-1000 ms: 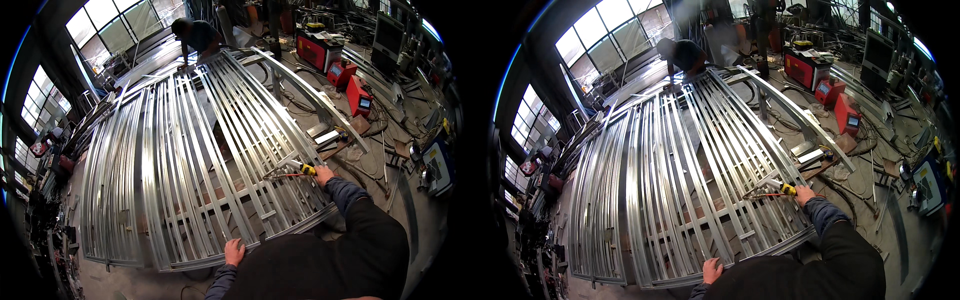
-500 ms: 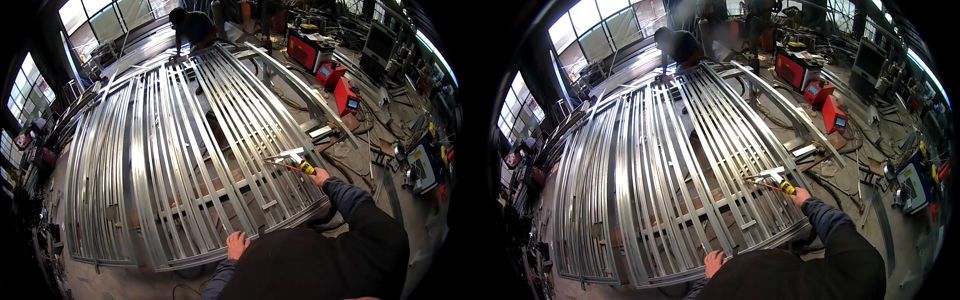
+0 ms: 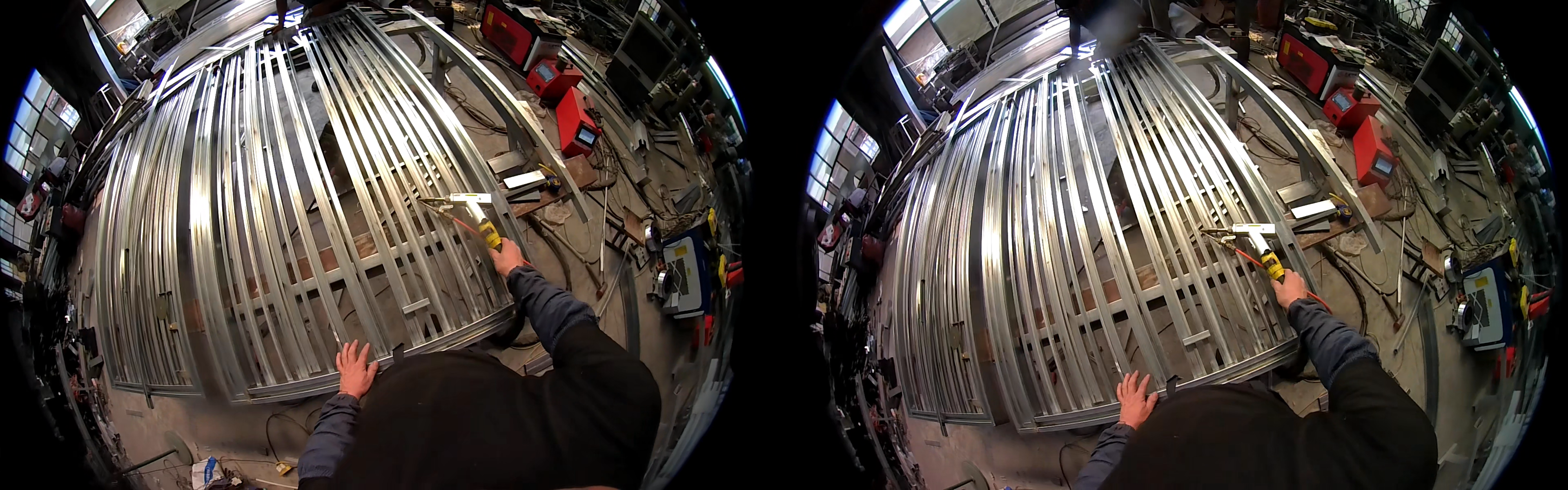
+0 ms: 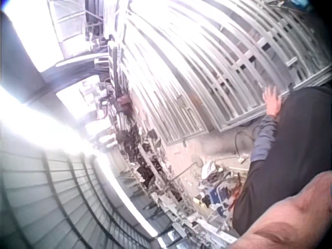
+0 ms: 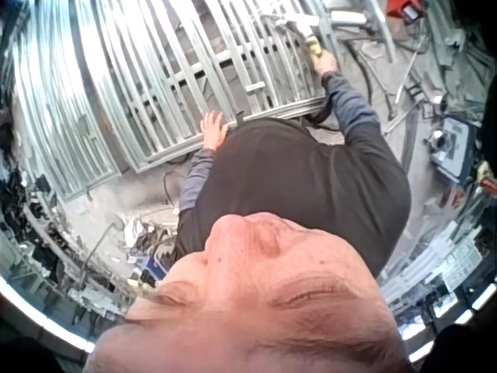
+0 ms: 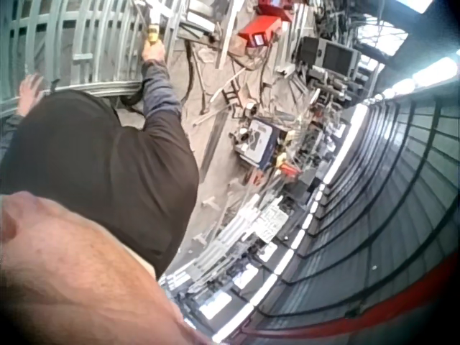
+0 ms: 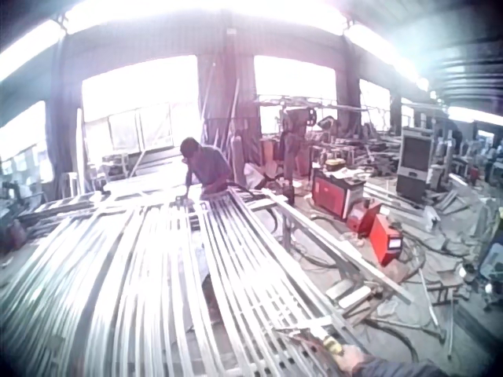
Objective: The person welds small metal brackets onto a large metal frame structure using a handheld welding tool. The person repeatedly positions brackets and applies welds at multiple points along the frame.
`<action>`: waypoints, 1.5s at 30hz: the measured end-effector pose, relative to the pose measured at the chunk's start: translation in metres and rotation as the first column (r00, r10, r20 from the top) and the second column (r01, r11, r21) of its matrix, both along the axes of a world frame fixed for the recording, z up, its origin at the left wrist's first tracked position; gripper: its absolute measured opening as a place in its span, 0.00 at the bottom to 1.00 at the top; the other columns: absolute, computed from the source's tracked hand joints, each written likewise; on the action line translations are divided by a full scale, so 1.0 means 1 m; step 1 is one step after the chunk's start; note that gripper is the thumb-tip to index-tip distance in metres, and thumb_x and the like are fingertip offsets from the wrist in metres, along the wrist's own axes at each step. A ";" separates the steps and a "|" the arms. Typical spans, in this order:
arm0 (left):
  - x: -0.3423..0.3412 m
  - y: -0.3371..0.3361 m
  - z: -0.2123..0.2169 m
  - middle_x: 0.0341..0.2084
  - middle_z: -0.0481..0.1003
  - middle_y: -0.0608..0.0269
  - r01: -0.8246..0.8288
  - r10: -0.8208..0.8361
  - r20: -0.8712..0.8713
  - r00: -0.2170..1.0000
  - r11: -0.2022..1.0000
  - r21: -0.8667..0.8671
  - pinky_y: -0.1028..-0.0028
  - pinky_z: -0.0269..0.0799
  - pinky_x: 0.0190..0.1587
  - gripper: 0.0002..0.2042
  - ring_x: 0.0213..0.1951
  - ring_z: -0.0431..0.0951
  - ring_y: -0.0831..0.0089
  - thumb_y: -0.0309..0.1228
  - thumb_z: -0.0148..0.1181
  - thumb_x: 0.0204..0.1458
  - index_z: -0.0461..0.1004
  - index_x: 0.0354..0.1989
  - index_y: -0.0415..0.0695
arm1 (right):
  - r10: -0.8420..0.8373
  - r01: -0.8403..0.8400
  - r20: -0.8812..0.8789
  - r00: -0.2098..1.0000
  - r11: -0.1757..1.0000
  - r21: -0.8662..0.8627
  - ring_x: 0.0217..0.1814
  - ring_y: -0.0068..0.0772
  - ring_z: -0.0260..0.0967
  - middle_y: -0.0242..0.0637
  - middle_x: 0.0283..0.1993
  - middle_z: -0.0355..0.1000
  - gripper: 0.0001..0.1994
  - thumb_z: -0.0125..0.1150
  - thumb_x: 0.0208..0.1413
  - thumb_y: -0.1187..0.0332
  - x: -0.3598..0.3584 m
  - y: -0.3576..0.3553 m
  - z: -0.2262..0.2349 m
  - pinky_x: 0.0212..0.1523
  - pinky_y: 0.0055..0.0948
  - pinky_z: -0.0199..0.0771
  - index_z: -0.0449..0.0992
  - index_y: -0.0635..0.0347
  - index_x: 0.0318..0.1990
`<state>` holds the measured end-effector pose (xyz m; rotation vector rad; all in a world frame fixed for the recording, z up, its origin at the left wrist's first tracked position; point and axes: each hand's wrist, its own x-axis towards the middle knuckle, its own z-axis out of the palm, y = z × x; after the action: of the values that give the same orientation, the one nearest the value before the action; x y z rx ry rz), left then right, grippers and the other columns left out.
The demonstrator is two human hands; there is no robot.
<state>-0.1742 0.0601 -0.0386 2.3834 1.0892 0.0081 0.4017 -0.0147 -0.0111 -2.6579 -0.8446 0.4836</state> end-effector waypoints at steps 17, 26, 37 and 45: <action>0.116 -0.013 0.015 0.61 0.72 0.56 -0.164 0.159 0.056 0.986 0.981 0.108 0.55 0.65 0.64 0.26 0.62 0.71 0.54 0.39 0.67 0.60 0.75 0.66 0.46 | 0.825 -0.782 -0.060 0.562 0.553 0.287 0.63 0.53 0.69 0.45 0.59 0.72 0.27 0.73 0.57 0.61 -0.176 0.041 0.019 0.65 0.47 0.71 0.77 0.55 0.64; 0.111 -0.016 0.008 0.60 0.71 0.55 -0.218 0.203 0.114 0.972 0.967 0.133 0.54 0.67 0.61 0.26 0.60 0.71 0.54 0.38 0.67 0.54 0.78 0.64 0.49 | 0.921 -0.921 0.082 0.381 0.386 -0.057 0.55 0.50 0.73 0.44 0.50 0.74 0.13 0.64 0.57 0.66 -0.199 0.053 -0.017 0.56 0.47 0.75 0.79 0.57 0.49; 0.113 -0.019 0.008 0.57 0.74 0.57 -0.233 0.219 0.106 0.970 0.960 0.152 0.56 0.69 0.59 0.20 0.58 0.73 0.56 0.37 0.65 0.50 0.85 0.53 0.53 | 0.987 -0.994 0.118 0.107 0.104 0.034 0.52 0.47 0.73 0.42 0.46 0.71 0.12 0.67 0.54 0.68 -0.180 0.066 -0.011 0.48 0.41 0.82 0.77 0.60 0.44; 0.112 -0.022 0.010 0.57 0.75 0.60 -0.251 0.230 0.131 0.964 0.952 0.178 0.57 0.70 0.57 0.19 0.57 0.74 0.57 0.37 0.67 0.49 0.85 0.52 0.54 | 0.958 -0.925 0.096 0.269 0.229 0.304 0.54 0.52 0.72 0.44 0.47 0.69 0.17 0.69 0.56 0.65 -0.174 0.071 0.096 0.50 0.45 0.80 0.73 0.60 0.50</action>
<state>-0.0624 0.0378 -0.0286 2.3682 1.3735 0.3403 0.2277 0.0560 0.0844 -1.4586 -2.2819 0.6562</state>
